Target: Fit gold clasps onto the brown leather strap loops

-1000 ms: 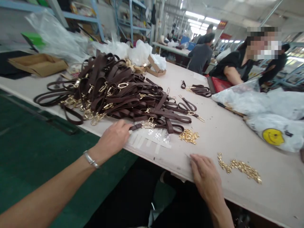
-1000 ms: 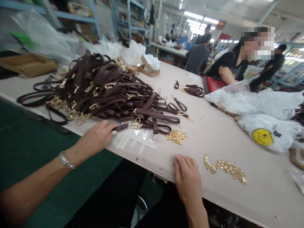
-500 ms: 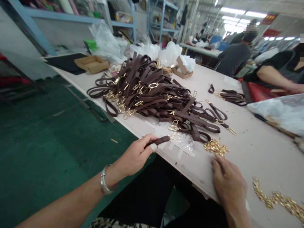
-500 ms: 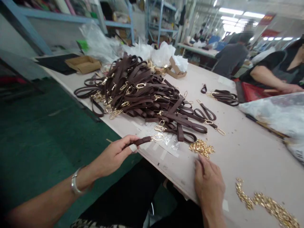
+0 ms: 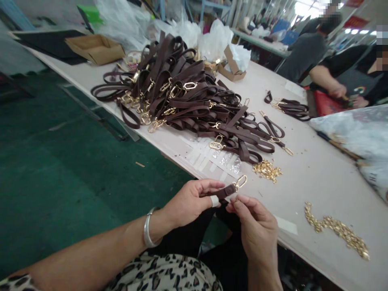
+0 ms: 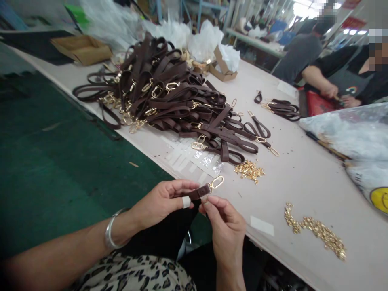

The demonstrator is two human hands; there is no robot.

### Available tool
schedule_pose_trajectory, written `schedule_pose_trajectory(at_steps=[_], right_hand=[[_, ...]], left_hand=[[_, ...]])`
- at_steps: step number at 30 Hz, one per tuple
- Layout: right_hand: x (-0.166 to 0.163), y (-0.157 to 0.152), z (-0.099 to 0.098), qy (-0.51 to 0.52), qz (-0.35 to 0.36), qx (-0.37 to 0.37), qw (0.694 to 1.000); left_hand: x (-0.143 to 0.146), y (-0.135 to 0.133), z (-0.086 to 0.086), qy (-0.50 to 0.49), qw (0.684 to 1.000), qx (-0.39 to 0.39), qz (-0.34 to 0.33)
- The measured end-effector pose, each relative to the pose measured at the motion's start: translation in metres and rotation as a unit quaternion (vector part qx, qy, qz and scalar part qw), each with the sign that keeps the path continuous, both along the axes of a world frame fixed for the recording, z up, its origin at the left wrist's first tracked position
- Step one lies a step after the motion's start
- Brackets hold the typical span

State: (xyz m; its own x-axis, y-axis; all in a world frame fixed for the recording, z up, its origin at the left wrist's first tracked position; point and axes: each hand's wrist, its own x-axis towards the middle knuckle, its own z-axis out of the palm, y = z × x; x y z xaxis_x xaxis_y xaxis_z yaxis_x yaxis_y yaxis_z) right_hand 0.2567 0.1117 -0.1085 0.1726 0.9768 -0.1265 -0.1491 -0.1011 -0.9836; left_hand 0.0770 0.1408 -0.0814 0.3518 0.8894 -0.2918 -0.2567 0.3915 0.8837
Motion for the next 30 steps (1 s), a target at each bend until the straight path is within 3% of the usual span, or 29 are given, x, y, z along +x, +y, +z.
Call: schedule_pose_trajectory(at_steps=[8,14,20,25,30], right_hand=[[0.001,0.0,-0.006,-0.039,0.019,-0.032,0.999],[-0.004,-0.001,-0.008,-0.021,0.042,0.002,0.999],[-0.008,-0.002,-0.012,0.023,0.044,-0.013,0.999],[-0.008,-0.007,-0.007,0.006,0.037,-0.014,0.999],[-0.01,-0.011,0.001,0.029,0.009,-0.015,0.999]], left_hand=[[0.002,-0.003,0.0,0.004,0.998,0.034,-0.056],[0.005,-0.007,-0.002,-0.018,0.998,0.034,-0.051],[0.002,-0.008,-0.012,-0.019,0.996,0.059,-0.063],[-0.005,-0.011,-0.005,0.07,0.983,0.136,-0.102],[-0.007,-0.011,0.002,0.228,0.937,0.238,-0.12]])
